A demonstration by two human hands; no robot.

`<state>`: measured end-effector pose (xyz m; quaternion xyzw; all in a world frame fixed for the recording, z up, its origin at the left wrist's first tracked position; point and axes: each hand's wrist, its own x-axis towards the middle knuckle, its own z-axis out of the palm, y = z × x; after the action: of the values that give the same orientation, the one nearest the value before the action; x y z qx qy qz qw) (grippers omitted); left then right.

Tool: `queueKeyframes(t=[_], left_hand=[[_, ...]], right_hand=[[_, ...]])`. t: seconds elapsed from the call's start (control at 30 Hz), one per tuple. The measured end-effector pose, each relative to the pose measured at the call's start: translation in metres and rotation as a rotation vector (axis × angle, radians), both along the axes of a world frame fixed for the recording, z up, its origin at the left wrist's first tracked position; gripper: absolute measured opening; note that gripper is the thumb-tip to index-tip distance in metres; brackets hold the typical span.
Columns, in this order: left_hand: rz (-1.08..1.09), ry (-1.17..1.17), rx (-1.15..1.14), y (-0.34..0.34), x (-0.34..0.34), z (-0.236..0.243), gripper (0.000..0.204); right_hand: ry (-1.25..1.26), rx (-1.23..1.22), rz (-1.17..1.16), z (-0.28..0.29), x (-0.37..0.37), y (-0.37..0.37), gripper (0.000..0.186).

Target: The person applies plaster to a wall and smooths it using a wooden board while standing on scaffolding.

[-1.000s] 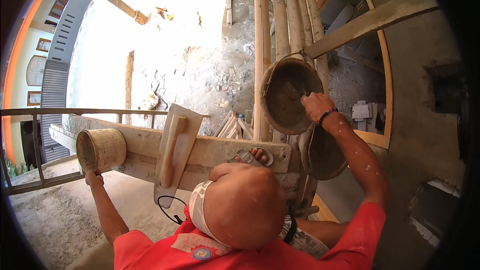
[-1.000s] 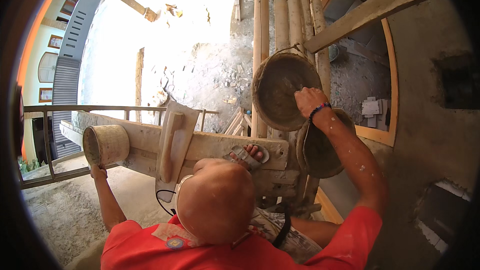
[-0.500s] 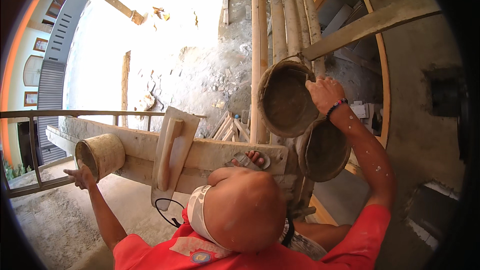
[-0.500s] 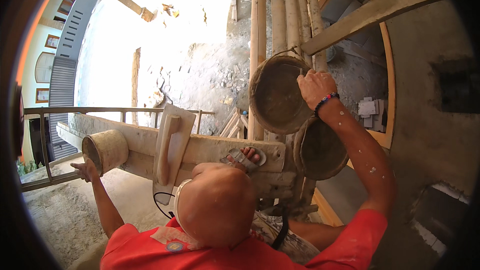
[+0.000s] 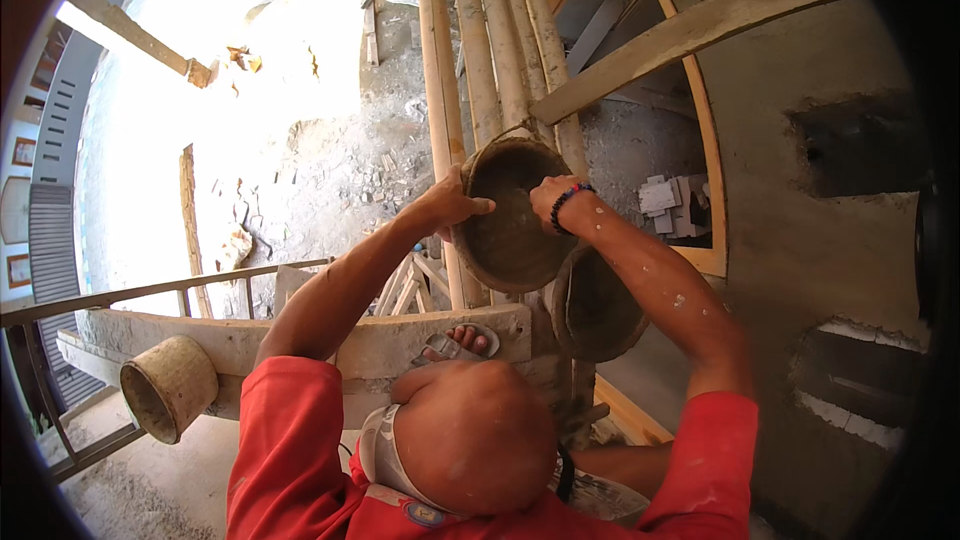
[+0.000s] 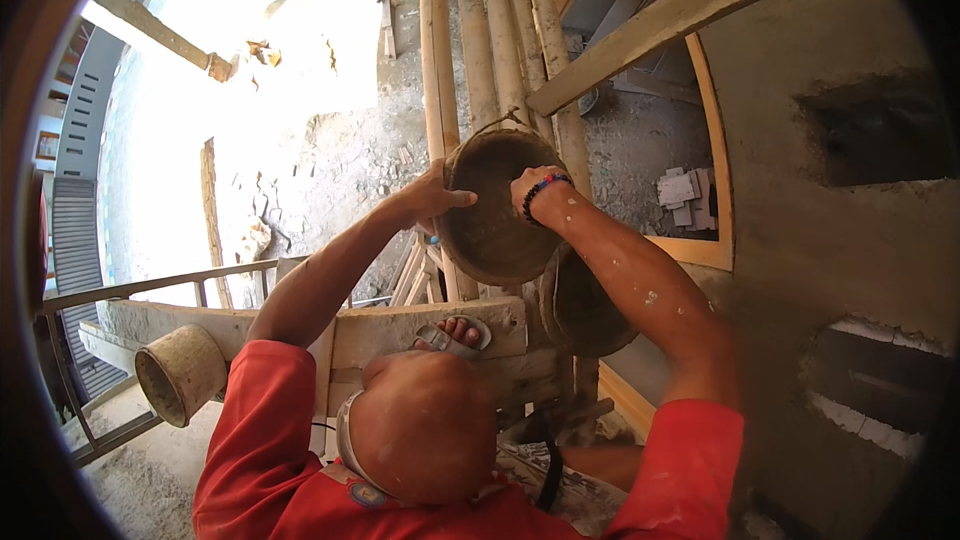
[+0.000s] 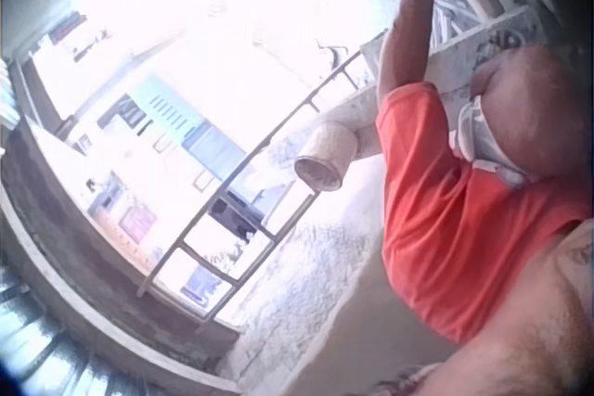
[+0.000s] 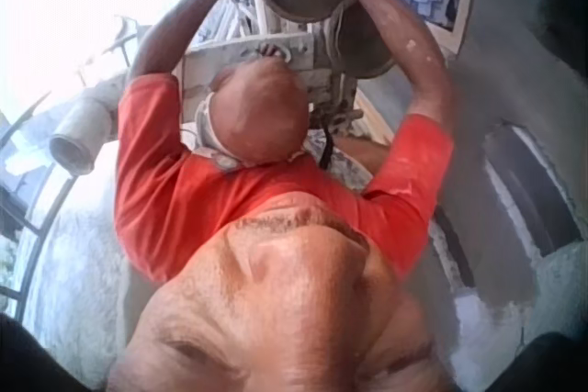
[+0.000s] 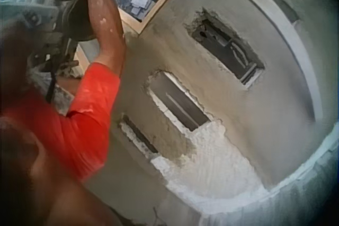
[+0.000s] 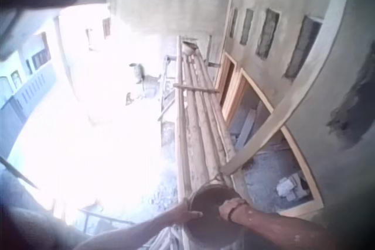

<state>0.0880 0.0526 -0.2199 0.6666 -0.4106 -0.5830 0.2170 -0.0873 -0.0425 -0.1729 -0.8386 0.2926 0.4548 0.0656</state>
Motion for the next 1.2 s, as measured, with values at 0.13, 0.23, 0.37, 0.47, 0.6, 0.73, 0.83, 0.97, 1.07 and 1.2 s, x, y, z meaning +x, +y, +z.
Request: queueKeyframes(t=[0.13,0.23,0.37,0.47,0.6,0.73,0.83,0.97,1.07,1.2], left_hand=[[0.059,-0.168,-0.131,0.001,-0.02,-0.037,0.05],[0.096,-0.193,-0.16,0.007,-0.021,-0.037,0.046],[0.109,-0.155,-0.139,0.0,-0.015,-0.039,0.045],[0.143,-0.173,-0.173,0.002,-0.008,-0.048,0.045],[0.28,0.118,-0.073,0.01,-0.008,-0.042,0.044],[0.271,0.375,0.019,0.018,-0.01,-0.018,0.039],[0.219,0.355,0.013,0.026,-0.007,-0.02,0.036],[0.255,0.438,-0.033,0.014,-0.032,-0.028,0.036],[0.307,0.517,-0.059,0.013,-0.03,-0.041,0.043],[0.27,0.504,0.014,0.02,-0.03,-0.05,0.047]], right_hand=[[0.06,0.274,-0.219,0.003,-0.021,-0.009,0.027],[-0.027,0.532,-0.579,0.025,-0.024,0.002,0.037],[-0.334,0.721,-1.056,0.008,-0.057,0.009,0.039],[-0.616,0.532,-0.941,0.029,-0.064,0.014,0.036],[-0.653,0.03,-0.384,0.057,-0.066,0.007,0.034],[-0.54,-0.166,-0.288,0.018,-0.051,0.03,0.028],[-0.531,-0.171,-0.213,-0.023,-0.028,0.08,0.022],[-0.555,0.076,-0.234,0.01,-0.057,0.065,0.021],[-0.512,0.031,-0.168,0.062,-0.056,0.036,0.021],[-0.68,-0.284,-0.188,0.026,-0.07,0.028,0.019]])
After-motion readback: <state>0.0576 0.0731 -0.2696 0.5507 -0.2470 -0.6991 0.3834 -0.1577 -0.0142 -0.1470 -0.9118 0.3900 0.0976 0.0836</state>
